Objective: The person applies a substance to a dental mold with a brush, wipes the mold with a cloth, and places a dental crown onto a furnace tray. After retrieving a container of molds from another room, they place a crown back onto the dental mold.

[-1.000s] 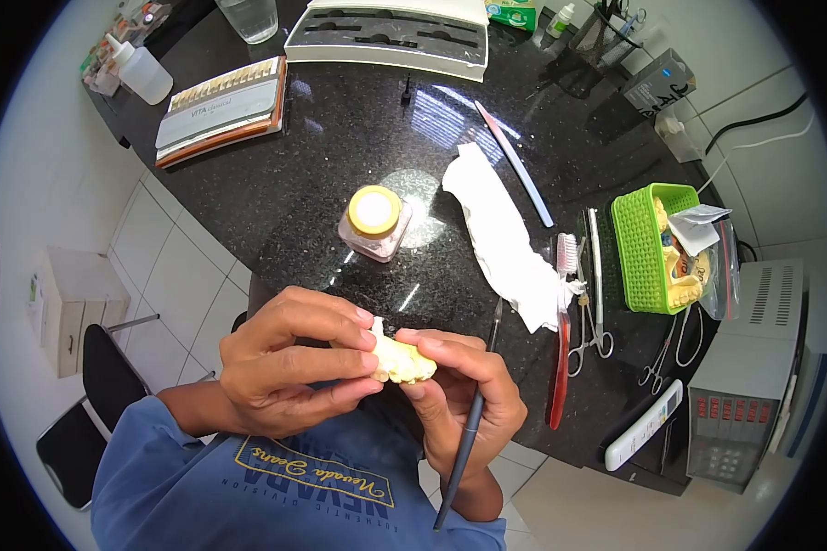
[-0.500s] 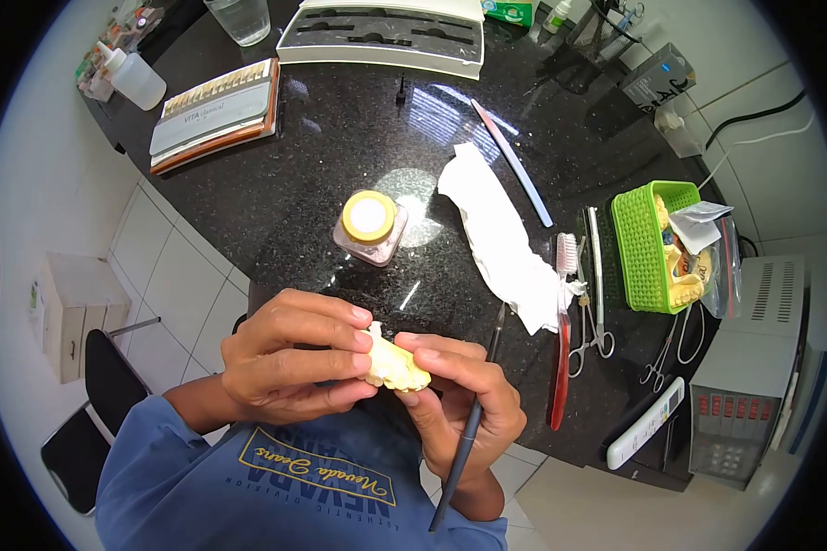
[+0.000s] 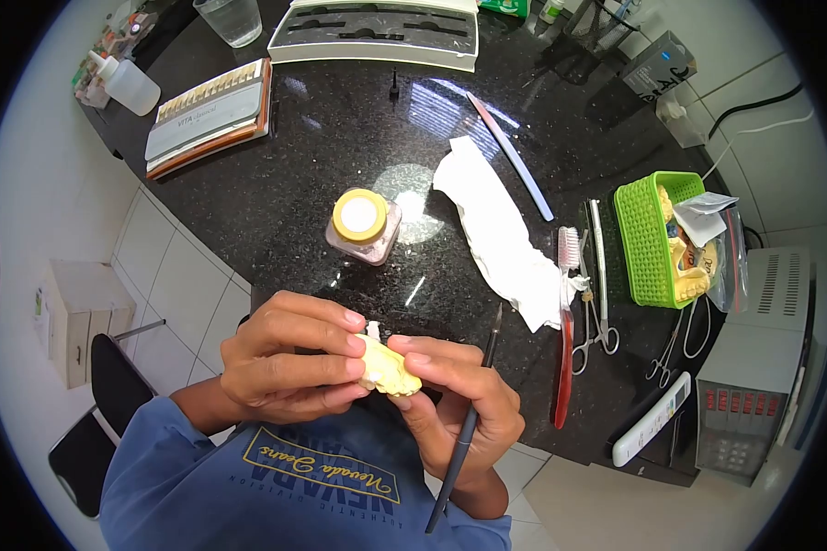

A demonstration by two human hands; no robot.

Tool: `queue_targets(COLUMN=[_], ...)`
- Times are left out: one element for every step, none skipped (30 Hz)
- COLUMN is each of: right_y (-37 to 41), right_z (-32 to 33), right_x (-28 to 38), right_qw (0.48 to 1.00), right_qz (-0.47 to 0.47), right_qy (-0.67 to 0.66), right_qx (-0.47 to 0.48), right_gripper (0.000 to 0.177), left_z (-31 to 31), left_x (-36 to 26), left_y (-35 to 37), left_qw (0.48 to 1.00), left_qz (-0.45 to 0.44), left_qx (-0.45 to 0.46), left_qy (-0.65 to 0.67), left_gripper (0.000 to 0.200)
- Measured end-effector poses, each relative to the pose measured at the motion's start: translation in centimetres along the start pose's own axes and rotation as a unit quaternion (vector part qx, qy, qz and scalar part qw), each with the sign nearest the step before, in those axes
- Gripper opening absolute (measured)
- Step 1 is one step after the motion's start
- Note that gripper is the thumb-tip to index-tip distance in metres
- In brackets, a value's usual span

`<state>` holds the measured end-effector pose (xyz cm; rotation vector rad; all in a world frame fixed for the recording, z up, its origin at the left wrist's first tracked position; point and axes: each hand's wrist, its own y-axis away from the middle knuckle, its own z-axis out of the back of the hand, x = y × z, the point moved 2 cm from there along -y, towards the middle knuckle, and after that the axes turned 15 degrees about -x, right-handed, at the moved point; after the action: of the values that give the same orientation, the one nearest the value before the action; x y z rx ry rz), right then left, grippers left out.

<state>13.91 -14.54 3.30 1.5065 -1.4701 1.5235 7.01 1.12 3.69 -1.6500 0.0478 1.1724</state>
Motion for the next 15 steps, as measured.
queue_targets(right_y=[-0.01,-0.03,-0.03,-0.01,0.0,0.02,0.02,0.02,0.04,0.05,0.06,0.06,-0.01,-0.01,-0.02], right_z=[-0.03,-0.04,-0.05,-0.06,-0.05,-0.06,-0.05,-0.05,-0.07,-0.07,-0.08,-0.09,-0.05,-0.07,-0.1], right_x=[0.04,0.09,0.11,0.11,0.1,0.09,0.07,0.04,0.05,0.06,0.06,0.06,0.06,0.07,0.08], right_qw=[1.0,1.0,1.0,1.0,1.0,1.0,1.0,1.0,1.0,1.0,1.0,1.0,1.0,1.0,1.0], right_qz=[0.0,-0.002,-0.005,-0.005,-0.004,-0.004,-0.004,-0.002,0.0,0.0,-0.003,-0.006,-0.006,-0.006,-0.006], right_qy=[0.0,0.0,0.001,0.001,0.003,0.004,0.004,0.005,0.005,0.005,0.004,0.002,0.002,0.002,0.001], right_qx=[0.0,0.0,-0.001,0.0,0.0,0.001,0.001,0.003,0.005,0.005,0.005,0.005,0.005,0.005,0.006], right_gripper=[0.024,0.024,0.024,0.024,0.024,0.024,0.024,0.025,0.025,0.025,0.025,0.025,0.025,0.025,0.025], left_z=[-0.03,-0.07,-0.08,-0.08,-0.08,-0.06,-0.05,-0.03,0.0,0.0,0.01,0.01,-0.09,-0.1,-0.11], left_x=[0.05,0.08,0.06,0.02,0.0,-0.01,-0.02,-0.03,-0.06,-0.07,-0.08,-0.1,-0.08,-0.08,-0.09], left_y=[0.06,0.1,0.09,0.09,0.08,0.1,0.11,0.12,0.15,0.18,0.2,0.22,0.21,0.23,0.23], left_qw=[1.0,1.0,1.0,1.0,1.0,1.0,1.0,1.0,1.0,1.0,1.0,1.0,1.0,1.0,1.0], left_qz=[-0.001,-0.002,-0.002,-0.002,-0.003,-0.002,-0.002,-0.001,-0.001,0.0,0.001,0.001,0.002,0.004,0.004], left_qx=[-0.003,-0.007,-0.007,-0.007,-0.007,-0.007,-0.007,-0.008,-0.008,-0.009,-0.01,-0.01,-0.012,-0.014,-0.014], left_qy=[0.001,0.002,0.002,0.001,0.001,0.001,0.001,0.001,0.001,0.0,0.0,0.0,0.001,0.002,0.002], left_gripper=[0.027,0.027,0.027,0.026,0.026,0.026,0.027,0.027,0.027,0.026,0.026,0.026,0.026,0.026,0.026])
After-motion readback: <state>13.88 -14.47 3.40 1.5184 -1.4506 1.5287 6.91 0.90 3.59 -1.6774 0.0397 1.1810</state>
